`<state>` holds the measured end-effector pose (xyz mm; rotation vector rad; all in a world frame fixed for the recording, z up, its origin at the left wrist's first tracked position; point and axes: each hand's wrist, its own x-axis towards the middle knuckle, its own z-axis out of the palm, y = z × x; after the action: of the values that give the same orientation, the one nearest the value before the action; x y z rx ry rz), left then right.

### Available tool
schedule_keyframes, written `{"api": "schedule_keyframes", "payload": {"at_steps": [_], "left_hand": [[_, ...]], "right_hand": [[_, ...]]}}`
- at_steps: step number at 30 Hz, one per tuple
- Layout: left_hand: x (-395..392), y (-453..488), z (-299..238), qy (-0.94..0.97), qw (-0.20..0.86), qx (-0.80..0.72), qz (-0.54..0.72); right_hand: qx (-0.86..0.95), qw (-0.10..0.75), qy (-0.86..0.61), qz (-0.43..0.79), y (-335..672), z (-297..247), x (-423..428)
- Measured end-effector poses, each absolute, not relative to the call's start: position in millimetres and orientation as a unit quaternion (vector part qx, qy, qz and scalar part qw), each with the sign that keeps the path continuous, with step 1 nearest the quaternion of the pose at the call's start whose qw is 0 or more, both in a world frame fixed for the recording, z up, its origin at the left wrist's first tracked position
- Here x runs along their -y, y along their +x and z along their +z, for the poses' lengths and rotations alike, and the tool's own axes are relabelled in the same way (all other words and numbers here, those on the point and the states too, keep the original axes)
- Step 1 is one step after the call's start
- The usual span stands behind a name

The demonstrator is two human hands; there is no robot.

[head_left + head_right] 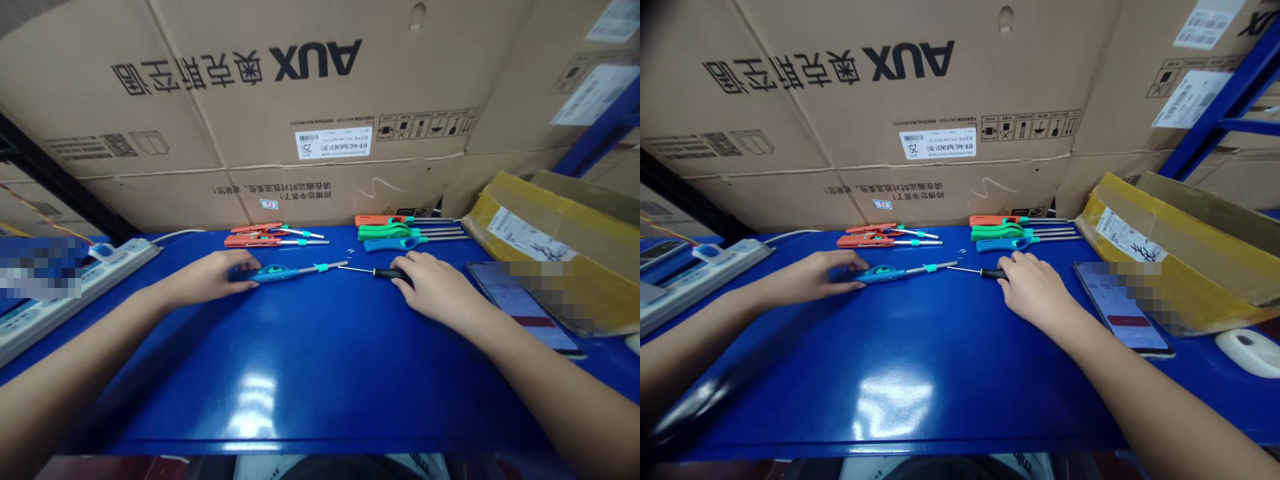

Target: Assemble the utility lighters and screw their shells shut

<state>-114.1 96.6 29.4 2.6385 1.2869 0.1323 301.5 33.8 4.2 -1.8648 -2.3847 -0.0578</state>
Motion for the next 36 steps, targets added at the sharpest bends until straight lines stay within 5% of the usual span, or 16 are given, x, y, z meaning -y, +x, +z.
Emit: {"api": "schedule_keyframes", "payload": {"at_steps": [10, 23, 31, 36], "left_hand": [[-26, -43, 23, 0.917, 0.218, -0.328, 0.058], [6, -30, 25, 0.928, 0.223, -0.292, 0.051], [1, -2, 13, 0.846, 0.347, -0.376, 0.151], [-22, -2, 8, 0.827, 0.311, -0.425, 0.196]], "right_hand": [[0.820, 0.073, -0.567, -0.008, 284, 10, -22], [0.841, 0.148, -0.520, 0.022, 292, 11, -28], [0.855, 0.130, -0.375, 0.334, 284, 31, -12], [0.872, 0.178, -0.418, 0.184, 283, 15, -18]]}}
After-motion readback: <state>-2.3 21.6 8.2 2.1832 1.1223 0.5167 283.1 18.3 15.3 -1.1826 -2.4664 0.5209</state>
